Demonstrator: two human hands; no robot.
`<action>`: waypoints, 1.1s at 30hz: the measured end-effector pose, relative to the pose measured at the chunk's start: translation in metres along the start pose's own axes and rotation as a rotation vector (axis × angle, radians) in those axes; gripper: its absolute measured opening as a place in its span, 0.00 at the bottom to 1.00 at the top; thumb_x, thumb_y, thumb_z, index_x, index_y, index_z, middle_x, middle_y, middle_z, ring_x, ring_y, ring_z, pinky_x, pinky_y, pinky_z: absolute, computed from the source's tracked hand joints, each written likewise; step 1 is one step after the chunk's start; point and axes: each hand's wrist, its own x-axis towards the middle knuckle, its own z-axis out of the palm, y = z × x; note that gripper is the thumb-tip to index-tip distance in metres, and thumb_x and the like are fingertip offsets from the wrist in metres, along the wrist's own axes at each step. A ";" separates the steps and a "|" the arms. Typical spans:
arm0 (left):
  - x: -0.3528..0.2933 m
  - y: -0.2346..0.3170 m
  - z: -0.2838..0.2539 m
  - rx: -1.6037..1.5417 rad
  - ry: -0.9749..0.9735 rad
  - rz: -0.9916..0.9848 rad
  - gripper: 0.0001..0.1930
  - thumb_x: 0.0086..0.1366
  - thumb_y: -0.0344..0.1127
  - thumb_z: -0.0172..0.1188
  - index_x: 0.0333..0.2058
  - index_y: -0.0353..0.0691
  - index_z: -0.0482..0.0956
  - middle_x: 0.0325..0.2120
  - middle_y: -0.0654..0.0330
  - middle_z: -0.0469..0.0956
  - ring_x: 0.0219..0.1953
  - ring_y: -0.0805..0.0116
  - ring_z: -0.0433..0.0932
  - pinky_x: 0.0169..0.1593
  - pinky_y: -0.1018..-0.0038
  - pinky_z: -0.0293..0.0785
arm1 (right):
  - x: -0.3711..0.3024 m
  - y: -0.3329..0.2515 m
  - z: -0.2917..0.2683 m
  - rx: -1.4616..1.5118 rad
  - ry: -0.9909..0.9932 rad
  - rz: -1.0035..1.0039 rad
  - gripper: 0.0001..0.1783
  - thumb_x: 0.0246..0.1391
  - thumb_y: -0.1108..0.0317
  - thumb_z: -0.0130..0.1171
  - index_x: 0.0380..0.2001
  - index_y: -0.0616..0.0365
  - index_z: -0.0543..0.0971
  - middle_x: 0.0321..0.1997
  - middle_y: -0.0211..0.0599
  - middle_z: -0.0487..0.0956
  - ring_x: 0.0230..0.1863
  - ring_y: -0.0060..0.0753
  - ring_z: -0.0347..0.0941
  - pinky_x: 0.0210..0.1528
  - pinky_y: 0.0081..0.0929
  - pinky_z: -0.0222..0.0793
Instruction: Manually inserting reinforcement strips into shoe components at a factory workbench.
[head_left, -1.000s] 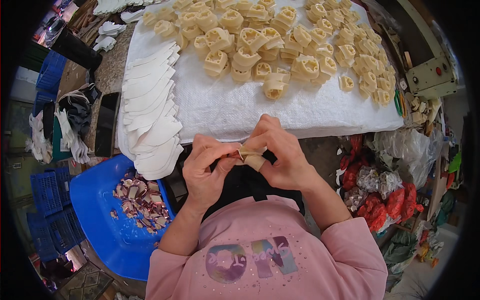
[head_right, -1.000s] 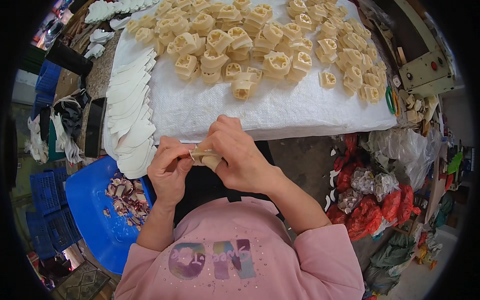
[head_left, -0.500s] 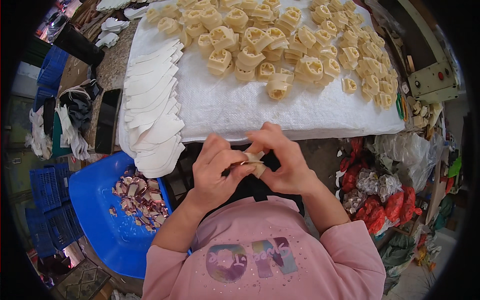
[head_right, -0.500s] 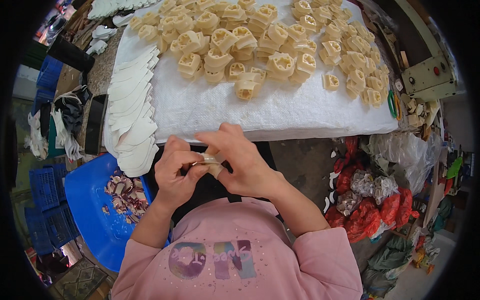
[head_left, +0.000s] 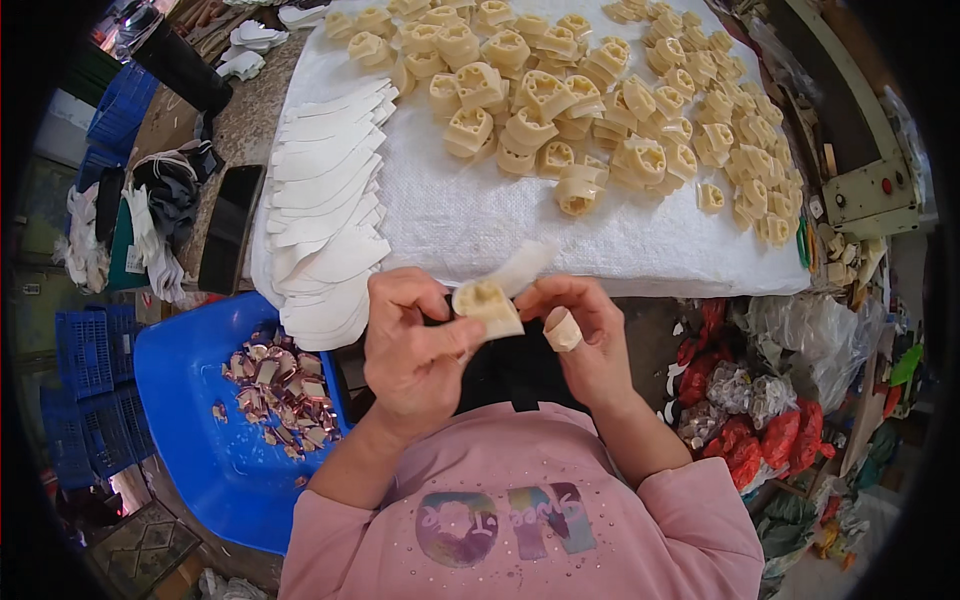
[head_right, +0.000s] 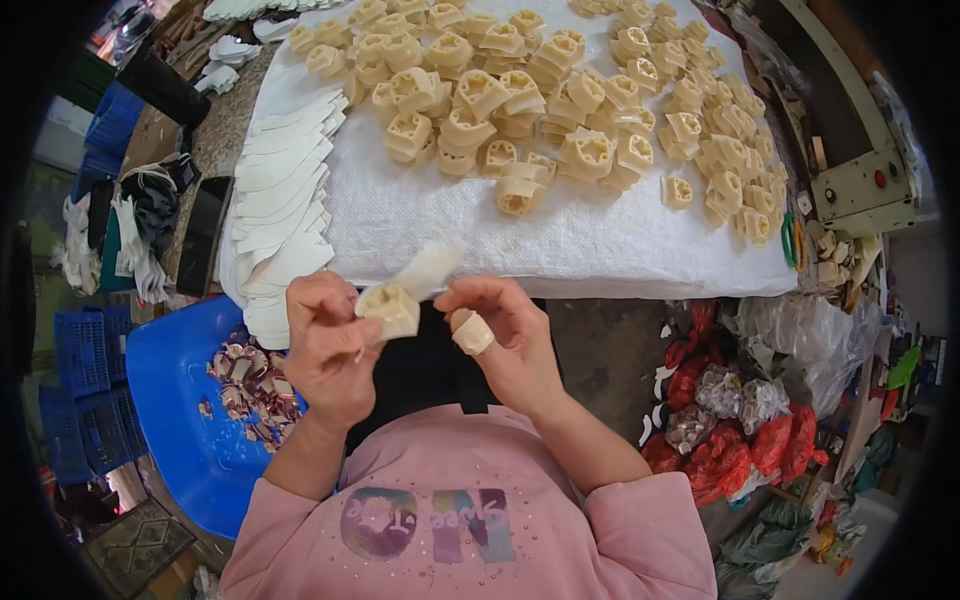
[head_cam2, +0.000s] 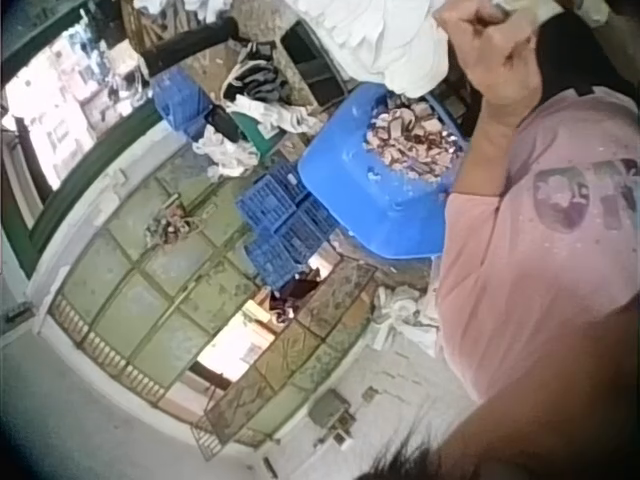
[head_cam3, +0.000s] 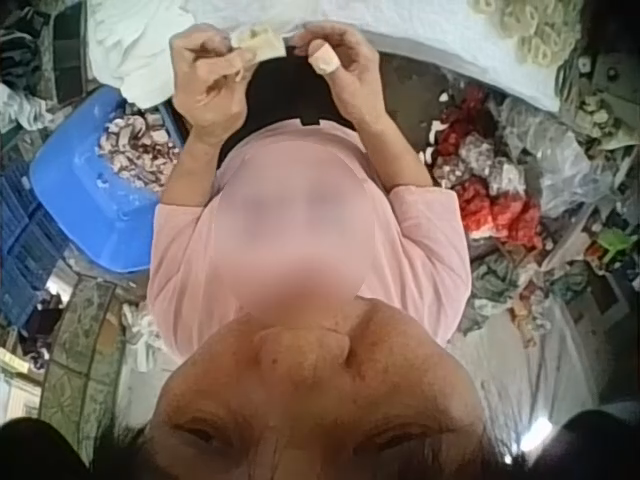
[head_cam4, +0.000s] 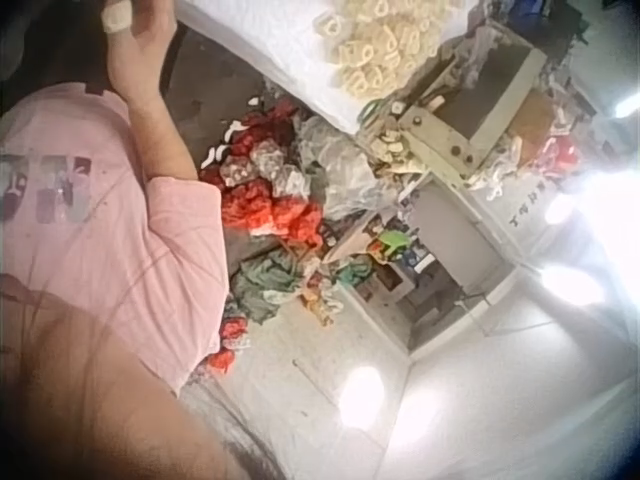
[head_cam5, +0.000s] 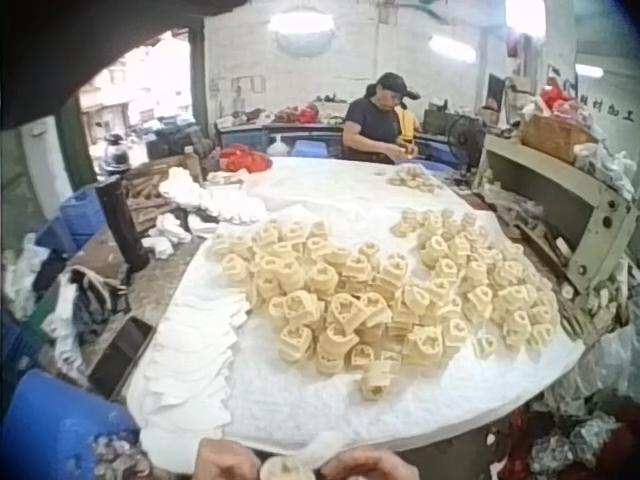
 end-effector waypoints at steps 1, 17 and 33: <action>-0.004 0.001 0.003 0.002 0.003 0.021 0.15 0.44 0.14 0.61 0.30 0.40 0.76 0.27 0.58 0.68 0.31 0.63 0.69 0.33 0.74 0.68 | -0.001 0.001 0.004 -0.003 0.004 0.002 0.14 0.55 0.66 0.57 0.42 0.62 0.71 0.39 0.38 0.76 0.42 0.28 0.72 0.46 0.26 0.67; -0.011 0.003 0.021 0.516 -0.287 0.208 0.10 0.43 0.23 0.60 0.28 0.33 0.75 0.30 0.55 0.72 0.26 0.65 0.70 0.25 0.71 0.58 | -0.005 -0.009 0.009 0.178 0.016 0.062 0.13 0.62 0.69 0.44 0.43 0.68 0.71 0.48 0.45 0.75 0.48 0.30 0.72 0.50 0.28 0.70; -0.010 0.003 0.013 -0.140 -0.357 -0.156 0.11 0.47 0.11 0.57 0.25 0.33 0.69 0.32 0.51 0.75 0.33 0.62 0.77 0.34 0.74 0.74 | 0.040 -0.022 -0.039 0.079 -0.498 0.263 0.23 0.39 0.72 0.70 0.40 0.63 0.73 0.41 0.36 0.76 0.47 0.30 0.73 0.56 0.31 0.64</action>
